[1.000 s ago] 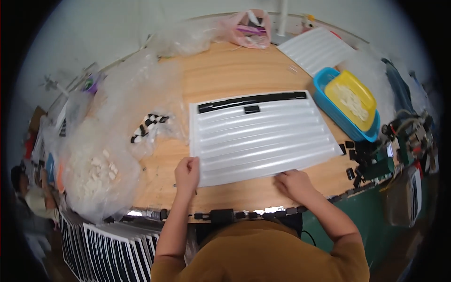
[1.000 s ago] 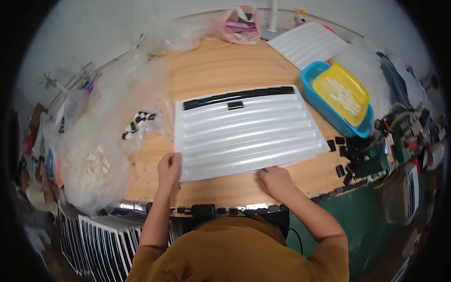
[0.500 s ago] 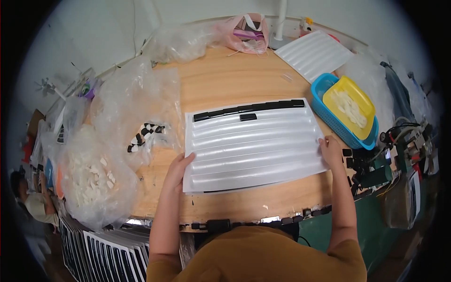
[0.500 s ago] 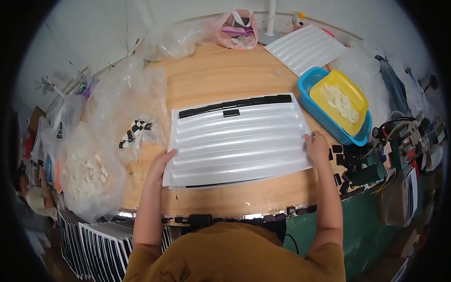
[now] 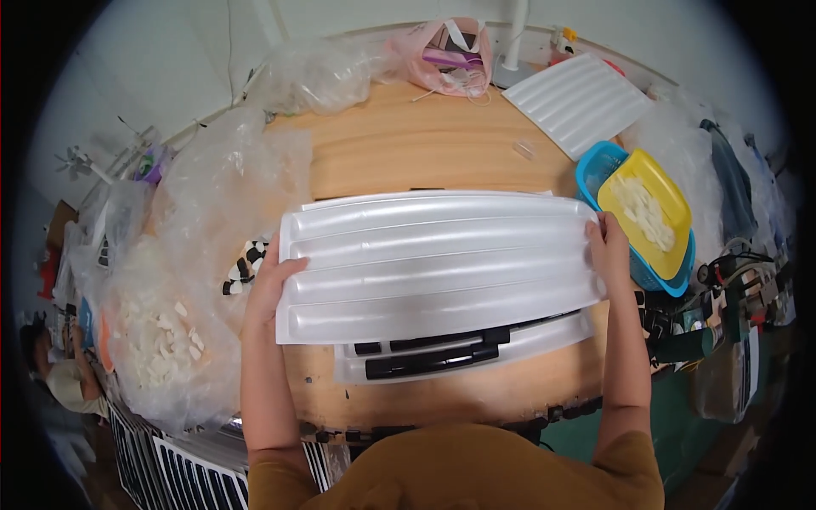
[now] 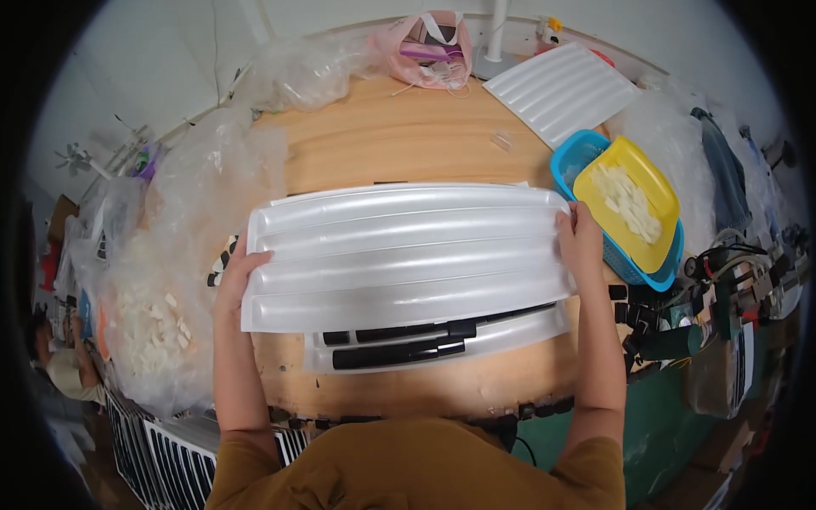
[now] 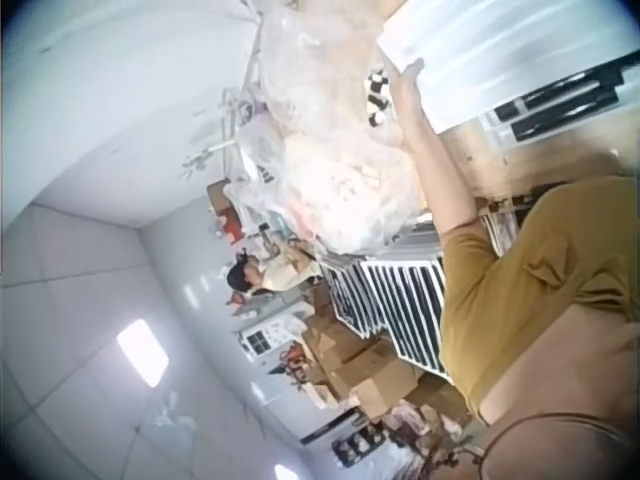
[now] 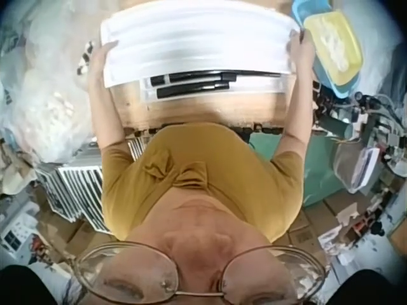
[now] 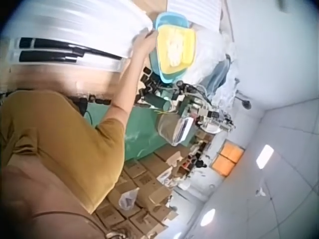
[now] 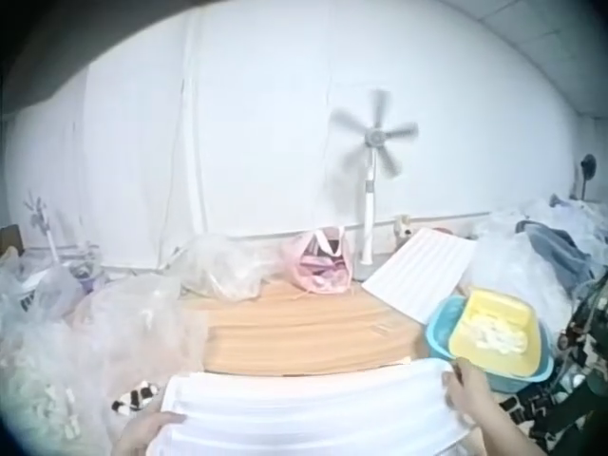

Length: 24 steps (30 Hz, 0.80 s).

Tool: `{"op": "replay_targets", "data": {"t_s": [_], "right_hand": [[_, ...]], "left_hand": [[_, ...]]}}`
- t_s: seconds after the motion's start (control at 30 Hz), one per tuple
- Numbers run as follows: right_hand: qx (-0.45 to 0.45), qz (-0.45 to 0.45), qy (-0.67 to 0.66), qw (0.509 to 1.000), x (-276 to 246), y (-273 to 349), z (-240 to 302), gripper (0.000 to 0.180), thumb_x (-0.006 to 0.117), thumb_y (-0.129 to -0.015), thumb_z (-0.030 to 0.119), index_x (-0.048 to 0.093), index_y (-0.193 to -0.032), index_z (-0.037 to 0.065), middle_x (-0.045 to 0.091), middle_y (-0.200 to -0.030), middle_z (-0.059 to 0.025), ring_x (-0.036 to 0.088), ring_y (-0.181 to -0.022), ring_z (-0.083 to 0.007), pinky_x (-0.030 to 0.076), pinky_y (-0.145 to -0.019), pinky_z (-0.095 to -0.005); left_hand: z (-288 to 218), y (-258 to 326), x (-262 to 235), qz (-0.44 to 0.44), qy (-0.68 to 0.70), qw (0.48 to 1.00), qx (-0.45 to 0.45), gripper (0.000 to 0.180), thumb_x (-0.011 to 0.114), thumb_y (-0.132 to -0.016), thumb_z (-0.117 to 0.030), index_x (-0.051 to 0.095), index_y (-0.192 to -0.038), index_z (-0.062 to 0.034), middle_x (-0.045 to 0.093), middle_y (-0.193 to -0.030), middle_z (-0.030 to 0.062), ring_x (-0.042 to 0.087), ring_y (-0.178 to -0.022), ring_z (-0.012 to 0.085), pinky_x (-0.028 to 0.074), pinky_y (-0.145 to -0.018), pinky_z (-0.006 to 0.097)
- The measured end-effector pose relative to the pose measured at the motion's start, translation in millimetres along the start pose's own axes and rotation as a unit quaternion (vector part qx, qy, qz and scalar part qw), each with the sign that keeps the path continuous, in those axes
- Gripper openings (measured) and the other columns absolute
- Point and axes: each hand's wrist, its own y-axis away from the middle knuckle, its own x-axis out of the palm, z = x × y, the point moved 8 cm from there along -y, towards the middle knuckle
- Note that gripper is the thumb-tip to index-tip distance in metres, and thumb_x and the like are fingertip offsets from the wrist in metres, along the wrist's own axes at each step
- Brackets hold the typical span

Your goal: Applying small pads to black plastic components and organizing them into foam shipping trays.

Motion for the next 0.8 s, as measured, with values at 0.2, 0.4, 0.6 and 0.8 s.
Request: {"op": "replay_targets", "data": {"t_s": [0.2,0.4,0.6,0.8], "right_hand": [[0.031,0.034,0.074,0.996,20,1,-3,0.019,0.063,-0.085,0.015,0.057,-0.090,-0.002,0.055,-0.065,-0.0045,0.048,-0.058,-0.0144,0.042,-0.057,-0.0302],[0.125,0.197,0.002,0.972,26,41,-41,0.019,0.066,-0.080,0.015,0.058,-0.084,-0.002,0.059,-0.066,-0.0050,0.055,-0.058,-0.0136,0.044,-0.054,-0.0276],[0.148,0.375,0.112,0.908,45,54,-56,0.026,0.070,-0.082,0.019,0.061,-0.090,-0.004,0.063,-0.068,-0.0083,0.061,-0.064,-0.0170,0.048,-0.059,-0.0304],[0.009,0.216,0.221,0.951,45,3,-4,0.030,0.069,-0.084,0.027,0.065,-0.092,-0.002,0.067,-0.080,-0.0178,0.065,-0.075,-0.0328,0.051,-0.068,-0.0387]], "left_hand": [[24,3,-25,-0.022,-0.024,0.999,-0.022,0.071,0.061,-0.078,0.000,0.037,-0.144,-0.0049,0.054,-0.131,0.0123,0.054,-0.117,0.0225,0.044,-0.098,0.033],[62,41,-28,-0.034,0.019,0.991,-0.124,0.068,0.062,-0.078,0.002,0.041,-0.142,-0.0045,0.056,-0.130,0.0110,0.054,-0.118,0.0213,0.043,-0.099,0.032],[89,58,-29,-0.024,0.030,0.990,-0.138,0.063,0.062,-0.080,0.002,0.043,-0.140,-0.0046,0.058,-0.126,0.0102,0.057,-0.113,0.0192,0.046,-0.094,0.031],[72,69,-31,-0.011,-0.127,0.984,-0.121,0.040,0.065,-0.089,-0.013,0.054,-0.126,-0.0035,0.066,-0.104,0.0058,0.062,-0.091,0.0132,0.050,-0.077,0.026]]}}
